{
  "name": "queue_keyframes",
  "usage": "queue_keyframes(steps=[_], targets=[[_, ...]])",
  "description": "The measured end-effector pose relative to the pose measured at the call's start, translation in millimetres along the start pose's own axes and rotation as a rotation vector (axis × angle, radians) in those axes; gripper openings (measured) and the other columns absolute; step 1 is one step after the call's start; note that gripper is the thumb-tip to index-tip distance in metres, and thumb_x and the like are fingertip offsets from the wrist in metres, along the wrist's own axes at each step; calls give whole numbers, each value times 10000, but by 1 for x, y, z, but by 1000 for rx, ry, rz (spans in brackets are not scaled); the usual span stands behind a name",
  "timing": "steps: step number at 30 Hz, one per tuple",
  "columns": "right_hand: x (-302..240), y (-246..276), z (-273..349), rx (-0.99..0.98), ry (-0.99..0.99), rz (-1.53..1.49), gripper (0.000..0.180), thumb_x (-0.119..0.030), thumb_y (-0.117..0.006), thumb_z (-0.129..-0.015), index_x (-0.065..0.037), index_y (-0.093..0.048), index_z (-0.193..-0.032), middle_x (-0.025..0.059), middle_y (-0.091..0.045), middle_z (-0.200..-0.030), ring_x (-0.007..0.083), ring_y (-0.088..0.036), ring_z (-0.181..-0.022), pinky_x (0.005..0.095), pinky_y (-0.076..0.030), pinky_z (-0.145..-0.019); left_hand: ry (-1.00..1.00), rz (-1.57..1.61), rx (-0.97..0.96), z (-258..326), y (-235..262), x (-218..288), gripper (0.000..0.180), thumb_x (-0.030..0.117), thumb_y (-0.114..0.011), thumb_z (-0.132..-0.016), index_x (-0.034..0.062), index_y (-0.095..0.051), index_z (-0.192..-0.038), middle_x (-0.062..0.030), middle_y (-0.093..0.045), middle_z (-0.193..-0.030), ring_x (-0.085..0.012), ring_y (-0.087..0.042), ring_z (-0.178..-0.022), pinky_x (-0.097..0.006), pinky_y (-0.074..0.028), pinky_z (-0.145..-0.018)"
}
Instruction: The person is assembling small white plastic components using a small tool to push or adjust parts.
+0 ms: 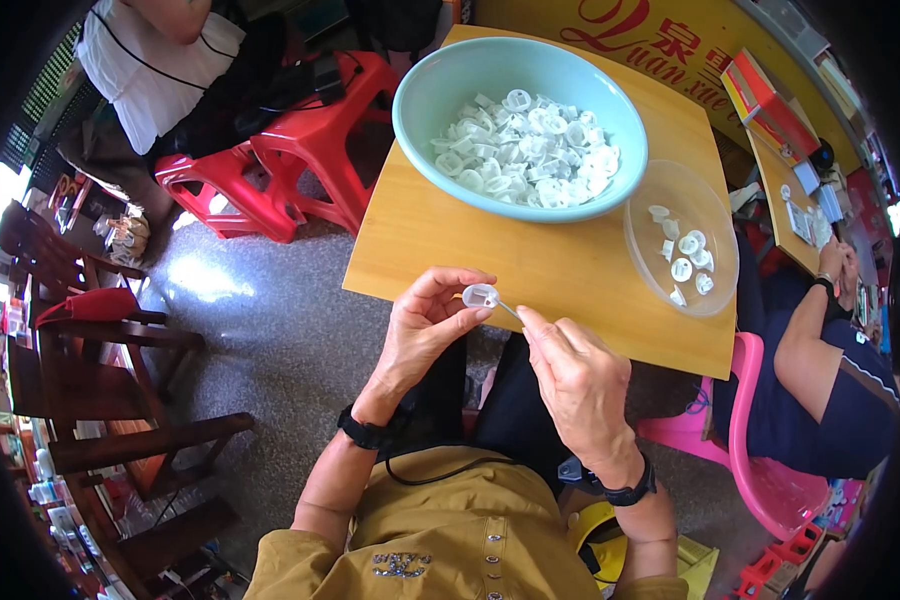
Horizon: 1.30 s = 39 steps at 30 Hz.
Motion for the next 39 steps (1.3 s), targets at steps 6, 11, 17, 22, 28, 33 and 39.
queue_keyframes(steps=[6, 11, 17, 22, 28, 33, 39], targets=[[-4, -3, -2, -42, 87, 168, 326, -71, -663, -787, -60, -650, -1112, 26, -550, -735, 168, -596, -687, 285, -491, -591, -29, -61, -29, 0, 0, 0, 315, -89, -662, -826, 9, -576, -1114, -107, -594, -1183, -145, -586, -1073, -281, -495, -939], [-1, -10, -2, -63, 65, 184, 284, -64, -644, -802, -58, -648, -1086, 39, -581, -756, 185, -629, -710, 305, -509, -607, 6, -180, -20, -2, 0, 0, 293, -57, -658, -847, 1, -598, -1127, -75, -601, -1164, -131, -600, -1042, -267, -501, -926], [18, -22, -4, -62, -62, -102, 187, -57, -628, -861, -40, -644, -1046, 151, -667, -827, 323, -644, -711, 389, -502, -620, -17, -284, -65, -11, 3, -11, 295, -50, -644, -860, -9, -605, -1149, -69, -615, -1144, -131, -609, -1038, -253, -509, -908], [31, -26, -7, -153, -183, -267, 140, -77, -589, -887, -15, -648, -998, 158, -682, -850, 330, -658, -754, 389, -523, -646, -90, -471, -114, -19, 8, -18, 294, -58, -647, -848, -3, -628, -1136, -69, -639, -1114, -133, -620, -1012, -254, -510, -890], [53, -39, -4, -243, -348, -617, 152, -98, -589, -903, 0, -659, -996, 201, -664, -846, 371, -639, -745, 410, -511, -647, -136, -603, -154, -22, 8, -17, 281, -57, -655, -837, 4, -645, -1112, -63, -661, -1078, -130, -621, -1006, -253, -501, -893], [48, -39, -2, -156, -215, -485, 150, -88, -593, -899, 5, -660, -995, 177, -683, -875, 346, -656, -738, 396, -516, -646, 77, -324, -130, -26, 8, -21, 264, -43, -639, -862, 9, -630, -1121, -49, -658, -1078, -121, -614, -1010, -250, -487, -915], [43, -38, -2, -68, -81, -201, 161, -89, -598, -894, 23, -658, -993, 164, -691, -850, 322, -668, -755, 374, -532, -659, 54, -377, -122, -27, 8, -21, 253, -43, -627, -873, 4, -625, -1122, -54, -653, -1077, -116, -610, -1017, -248, -483, -918]])
Point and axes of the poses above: each hand's wrist, its own z-axis away from the middle knuckle, its own y-axis out of the back of the hand, x = y × z, the point moved 4 cm from there along -z, towards the middle knuckle
